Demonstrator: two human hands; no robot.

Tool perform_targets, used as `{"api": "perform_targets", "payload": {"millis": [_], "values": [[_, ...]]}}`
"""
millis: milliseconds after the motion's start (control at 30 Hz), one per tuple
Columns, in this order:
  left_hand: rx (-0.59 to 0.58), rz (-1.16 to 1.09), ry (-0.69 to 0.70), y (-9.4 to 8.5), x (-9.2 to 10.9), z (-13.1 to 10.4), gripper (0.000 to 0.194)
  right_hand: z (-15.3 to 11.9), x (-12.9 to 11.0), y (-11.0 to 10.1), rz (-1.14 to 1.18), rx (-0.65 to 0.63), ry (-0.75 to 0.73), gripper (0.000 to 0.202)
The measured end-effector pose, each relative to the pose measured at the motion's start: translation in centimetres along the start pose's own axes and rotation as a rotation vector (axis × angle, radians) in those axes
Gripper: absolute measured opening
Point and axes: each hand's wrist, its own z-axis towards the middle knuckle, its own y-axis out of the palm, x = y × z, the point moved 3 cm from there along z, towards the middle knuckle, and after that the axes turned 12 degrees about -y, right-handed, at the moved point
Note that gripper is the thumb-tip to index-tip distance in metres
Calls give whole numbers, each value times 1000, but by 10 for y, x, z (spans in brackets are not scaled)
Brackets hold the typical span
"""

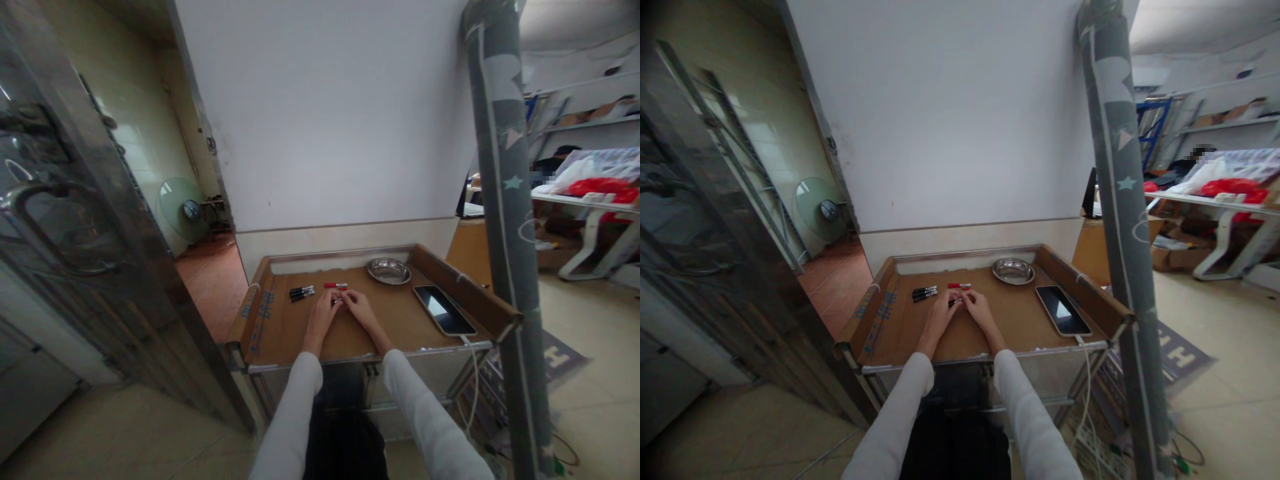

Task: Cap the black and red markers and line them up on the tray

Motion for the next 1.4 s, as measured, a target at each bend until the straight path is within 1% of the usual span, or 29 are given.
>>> {"api": "perform_targets", "payload": {"millis": [67,167,200,267,367,600,733,833,900,1000,1067,1133,1233,1300,1400], "values": [[94,-1,-42,-1,-3,1,20,0,5,-6,135,73,95,44],[218,-36,-136,-3,-11,4,19,-2,9,-14,267,226,176,47],[230,-50,-155,-2,-13,5,16,-3,10,-16,303,273,198,46],[213,-54,-160,0,-16,7,12,-5,12,-19,375,347,241,45],[151,-9,-121,4,-18,8,16,-6,15,-19,464,385,273,42],[11,85,-23,12,-14,7,46,-8,17,-14,609,305,300,39],[3,51,-12,12,-13,7,53,-8,13,-13,669,242,289,36],[53,14,-42,8,-11,8,50,-9,11,-14,719,263,289,36],[70,9,-28,6,-9,7,45,-9,11,-16,746,289,300,36],[26,18,39,5,-3,5,39,-10,10,-17,780,304,311,34],[11,12,51,5,-1,4,38,-10,7,-17,786,300,312,32],[24,-18,20,5,0,4,36,-10,4,-17,776,277,312,30],[48,-92,-32,3,0,4,28,-10,0,-16,769,214,321,31],[50,-120,-27,1,1,3,22,-10,-2,-16,773,182,329,31],[64,-112,6,-1,4,2,15,-11,-2,-16,767,169,327,31]]}}
